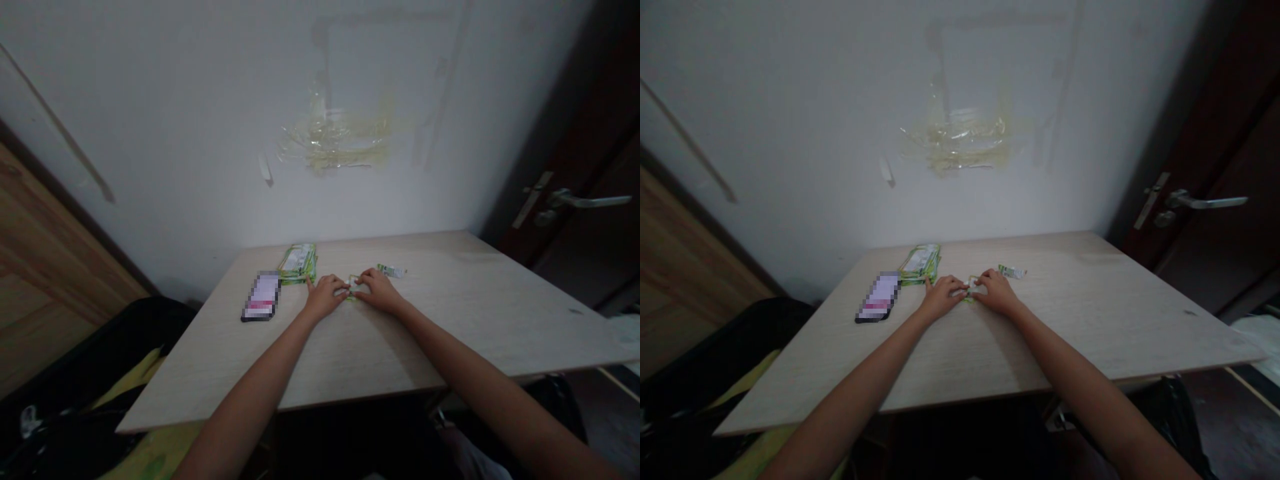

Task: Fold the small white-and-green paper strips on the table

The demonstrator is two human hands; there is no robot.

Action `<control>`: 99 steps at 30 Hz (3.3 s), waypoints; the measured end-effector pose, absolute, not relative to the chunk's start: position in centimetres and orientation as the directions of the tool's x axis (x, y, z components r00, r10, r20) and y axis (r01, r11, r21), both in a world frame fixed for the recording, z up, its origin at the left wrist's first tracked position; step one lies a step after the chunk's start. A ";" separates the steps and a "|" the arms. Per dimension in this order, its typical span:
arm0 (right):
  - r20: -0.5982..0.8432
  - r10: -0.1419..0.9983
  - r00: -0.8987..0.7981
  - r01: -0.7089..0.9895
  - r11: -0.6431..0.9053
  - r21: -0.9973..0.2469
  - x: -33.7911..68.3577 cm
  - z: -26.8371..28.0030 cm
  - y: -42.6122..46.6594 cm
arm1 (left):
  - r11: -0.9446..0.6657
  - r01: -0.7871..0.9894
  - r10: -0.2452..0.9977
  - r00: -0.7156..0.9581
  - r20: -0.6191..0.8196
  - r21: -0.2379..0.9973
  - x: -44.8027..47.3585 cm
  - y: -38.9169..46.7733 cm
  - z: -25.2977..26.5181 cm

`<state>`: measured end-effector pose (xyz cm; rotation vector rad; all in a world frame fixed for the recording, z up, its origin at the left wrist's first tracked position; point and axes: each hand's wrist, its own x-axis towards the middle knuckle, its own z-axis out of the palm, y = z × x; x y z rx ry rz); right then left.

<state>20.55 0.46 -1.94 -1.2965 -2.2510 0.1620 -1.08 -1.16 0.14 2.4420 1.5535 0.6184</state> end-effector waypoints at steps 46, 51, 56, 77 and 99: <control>0.465 0.858 -0.217 0.698 0.469 -0.541 21.3 -2.5 2.0 | -0.323 0.759 0.938 0.176 0.299 0.566 -0.4 -0.7 -0.2; 0.488 0.848 -0.205 0.671 0.485 -0.561 21.1 -1.9 1.6 | -0.342 0.760 0.930 0.186 0.318 0.552 -0.5 -0.9 0.1; 0.492 0.843 -0.216 0.623 0.507 -0.595 21.0 -1.4 1.3 | -0.379 0.727 0.912 0.191 0.362 0.573 -0.5 -0.9 0.0; 0.627 0.688 -0.365 0.671 0.662 -0.335 21.5 -0.4 0.5 | -0.333 0.770 0.896 0.077 0.438 0.544 -0.7 -0.8 -0.1; 0.473 0.724 -0.502 0.544 0.689 -0.478 20.9 -0.7 0.6 | -0.324 0.867 0.930 0.220 0.294 0.379 -0.9 -1.1 0.0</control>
